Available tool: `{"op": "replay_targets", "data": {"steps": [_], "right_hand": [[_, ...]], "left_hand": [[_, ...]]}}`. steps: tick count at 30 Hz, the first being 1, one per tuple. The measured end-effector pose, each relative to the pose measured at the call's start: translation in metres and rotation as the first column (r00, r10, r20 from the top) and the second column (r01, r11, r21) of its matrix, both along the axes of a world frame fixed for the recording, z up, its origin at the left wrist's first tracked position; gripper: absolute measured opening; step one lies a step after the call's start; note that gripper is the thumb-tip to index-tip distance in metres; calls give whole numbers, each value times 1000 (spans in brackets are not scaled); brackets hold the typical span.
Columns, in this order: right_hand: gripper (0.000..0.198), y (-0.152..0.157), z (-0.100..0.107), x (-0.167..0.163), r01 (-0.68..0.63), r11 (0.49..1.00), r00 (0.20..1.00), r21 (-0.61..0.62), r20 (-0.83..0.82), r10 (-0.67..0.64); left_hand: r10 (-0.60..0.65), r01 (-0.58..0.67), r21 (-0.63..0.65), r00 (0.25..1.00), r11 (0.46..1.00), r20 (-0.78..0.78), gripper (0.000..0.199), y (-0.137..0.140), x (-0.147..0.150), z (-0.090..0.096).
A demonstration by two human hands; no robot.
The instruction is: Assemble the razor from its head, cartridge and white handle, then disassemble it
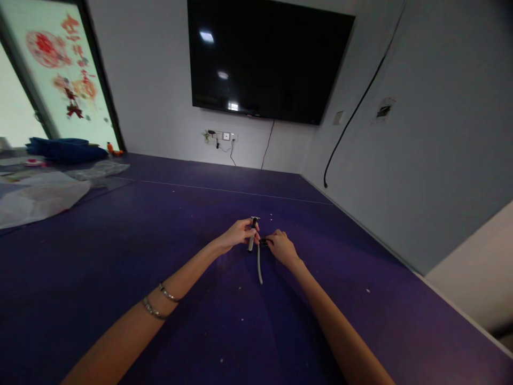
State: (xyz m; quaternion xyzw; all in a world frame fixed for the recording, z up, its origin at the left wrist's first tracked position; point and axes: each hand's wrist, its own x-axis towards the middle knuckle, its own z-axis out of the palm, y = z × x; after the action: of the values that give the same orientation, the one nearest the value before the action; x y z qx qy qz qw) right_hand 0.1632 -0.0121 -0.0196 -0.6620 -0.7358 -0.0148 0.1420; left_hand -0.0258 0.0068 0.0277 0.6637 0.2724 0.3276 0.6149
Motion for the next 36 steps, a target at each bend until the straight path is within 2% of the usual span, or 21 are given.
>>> {"op": "replay_targets", "data": {"steps": [8, 13, 18, 23, 28, 32, 36], "right_hand": [[22, 4, -3, 3, 22, 1000, 995, 7, -100, -21], [22, 9, -4, 9, 20, 998, 979, 65, -202, -6], [26, 19, -2, 16, -18, 994, 904, 110, -424, 63], [32, 23, 3, 21, 12, 1000, 813, 20, -582, 2], [35, 17, 14, 18, 22, 1000, 751, -14, -660, -26], [35, 14, 22, 15, 8, 1000, 736, -25, -676, -23], [30, 12, 32, 14, -14, 999, 711, 31, -702, 32]], "left_hand": [[-7, 7, 3, 1000, 1000, -11, 13, 3, -1, -5], [6, -6, -16, 1000, 1000, -26, 14, 3, 0, -5], [9, -10, -19, 1000, 1000, -28, 19, 3, -3, -6], [29, -30, -20, 999, 999, -28, 24, 4, -5, -8], [116, -119, -44, 991, 992, -68, 22, 4, -3, -8], [174, -178, -63, 983, 982, -60, 21, 4, -2, -10], [209, -208, 20, 977, 978, -47, 22, 7, 1, -16]]}}
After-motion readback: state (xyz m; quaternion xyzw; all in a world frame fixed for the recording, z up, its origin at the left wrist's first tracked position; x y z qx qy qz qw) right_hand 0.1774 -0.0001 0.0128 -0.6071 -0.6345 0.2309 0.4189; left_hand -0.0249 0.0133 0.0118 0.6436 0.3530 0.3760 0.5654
